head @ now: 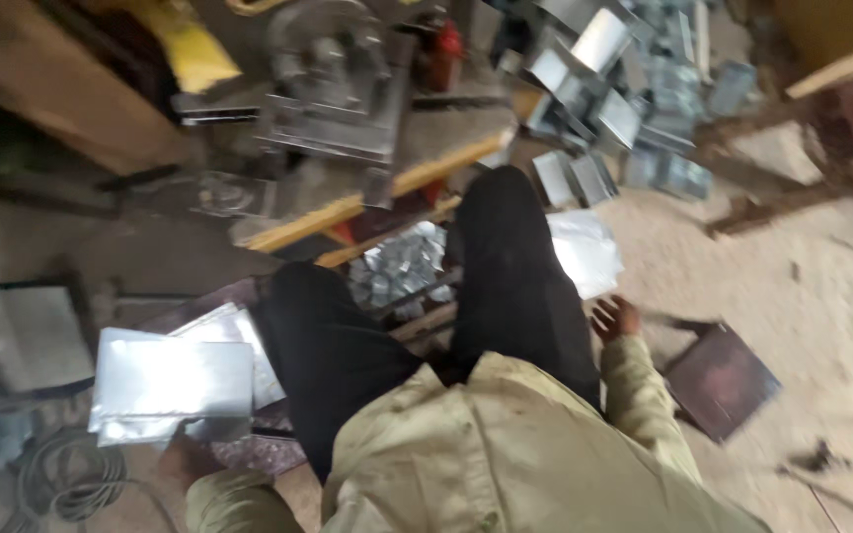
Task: The person places flat metal pieces into a press machine, operates the machine to bend them, and then removes the finished folded metal components.
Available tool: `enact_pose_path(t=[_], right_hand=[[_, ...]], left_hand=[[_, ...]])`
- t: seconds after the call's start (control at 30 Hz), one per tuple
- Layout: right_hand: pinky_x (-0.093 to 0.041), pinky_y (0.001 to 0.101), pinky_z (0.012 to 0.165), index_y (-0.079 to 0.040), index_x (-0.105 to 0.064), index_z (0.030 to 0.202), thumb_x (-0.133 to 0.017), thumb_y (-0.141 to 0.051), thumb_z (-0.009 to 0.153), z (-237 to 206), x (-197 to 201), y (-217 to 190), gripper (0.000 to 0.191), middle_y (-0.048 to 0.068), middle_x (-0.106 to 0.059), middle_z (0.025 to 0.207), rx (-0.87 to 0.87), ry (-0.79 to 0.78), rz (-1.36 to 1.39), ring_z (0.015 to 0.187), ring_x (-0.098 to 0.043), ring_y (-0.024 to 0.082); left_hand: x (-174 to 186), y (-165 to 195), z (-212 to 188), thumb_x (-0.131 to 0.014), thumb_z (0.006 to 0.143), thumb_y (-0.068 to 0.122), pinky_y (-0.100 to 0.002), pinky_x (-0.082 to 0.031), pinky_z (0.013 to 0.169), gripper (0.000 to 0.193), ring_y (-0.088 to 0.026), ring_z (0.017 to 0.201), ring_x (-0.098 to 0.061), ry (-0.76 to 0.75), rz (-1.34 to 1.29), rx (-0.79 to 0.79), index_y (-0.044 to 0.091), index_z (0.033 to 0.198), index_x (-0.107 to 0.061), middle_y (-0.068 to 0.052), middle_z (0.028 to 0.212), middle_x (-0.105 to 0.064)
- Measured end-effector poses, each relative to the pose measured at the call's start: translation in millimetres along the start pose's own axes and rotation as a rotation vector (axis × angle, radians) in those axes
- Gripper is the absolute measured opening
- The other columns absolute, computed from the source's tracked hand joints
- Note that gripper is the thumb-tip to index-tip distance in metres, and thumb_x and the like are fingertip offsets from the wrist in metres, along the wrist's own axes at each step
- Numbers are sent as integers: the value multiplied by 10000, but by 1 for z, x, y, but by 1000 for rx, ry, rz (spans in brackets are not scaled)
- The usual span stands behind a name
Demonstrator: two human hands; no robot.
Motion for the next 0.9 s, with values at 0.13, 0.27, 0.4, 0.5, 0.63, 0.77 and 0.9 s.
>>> enact_pose_path(t=[0.13, 0.27, 0.4, 0.5, 0.63, 0.77, 0.9], right_hand=[[-529, 496, 964, -114, -477, 1426, -502, -369, 1000, 17, -15, -11, 497, 155, -617, 1365, 93, -67, -2, 1171, -619, 328], [-547, 420, 823, -78, -590, 1285, -536, -305, 1072, 22, -43, -31, 316, 127, -685, 1127, 423, -164, -62, 975, -676, 260], [-560, 336, 815, -25, -642, 1197, -596, -147, 1106, -16, -95, -39, 159, 90, -675, 1001, 692, -428, -121, 880, -660, 187], [-554, 319, 879, 39, -640, 1084, -636, -98, 1094, -76, -137, -25, 137, 117, -699, 948, 801, -629, -292, 901, -673, 197], [-490, 361, 1032, -1, -465, 1389, -738, -157, 871, -156, -187, 4, 606, 85, -625, 1306, 745, -1113, -453, 1204, -609, 203], [-446, 356, 1040, 4, -415, 1437, -742, -199, 918, -194, -204, 32, 647, 103, -561, 1377, 561, -1304, -329, 1278, -524, 210], [-540, 385, 886, 61, -599, 1321, -700, -228, 960, -195, -197, 45, 473, 146, -706, 1178, 358, -960, -310, 1052, -654, 238]], left_hand=[[5, 11, 15, -778, 844, 56, -429, -460, 658, 443, -227, 804, -547, 167, -142, 63, -194, 1108, -523, -99, 928, -570], [8, 47, 13, -734, 955, 69, -400, -498, 687, 341, -217, 843, -601, 415, 131, -540, -124, 1144, -527, -120, 977, -618], [11, 78, -28, -691, 1065, 81, -371, -536, 716, 240, -207, 881, -655, 274, 138, -910, -54, 1180, -530, -140, 1027, -665], [15, 99, -76, -647, 1118, 87, -320, -577, 751, 175, -181, 943, -702, 118, 90, -1050, -11, 1188, -520, -138, 1069, -687], [-29, 121, -126, -676, 1016, 103, -234, -464, 669, 173, -107, 794, -577, -396, -345, -739, 2, 1136, -602, -52, 984, -644], [-125, 159, -171, -706, 941, 124, -249, -488, 730, 428, -117, 872, -628, -893, -478, -421, 72, 1335, -550, -75, 1030, -728], [-175, 210, -212, -672, 995, 179, -280, -529, 864, 511, -176, 986, -674, -1131, -235, -581, 35, 1455, -502, -125, 1106, -740]])
Point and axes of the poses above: each hand's wrist, its own z-axis towards the middle knuckle, its own x-axis out of the back of the hand, y = z × x, the point moved 3 cm from there along z, towards the middle knuckle
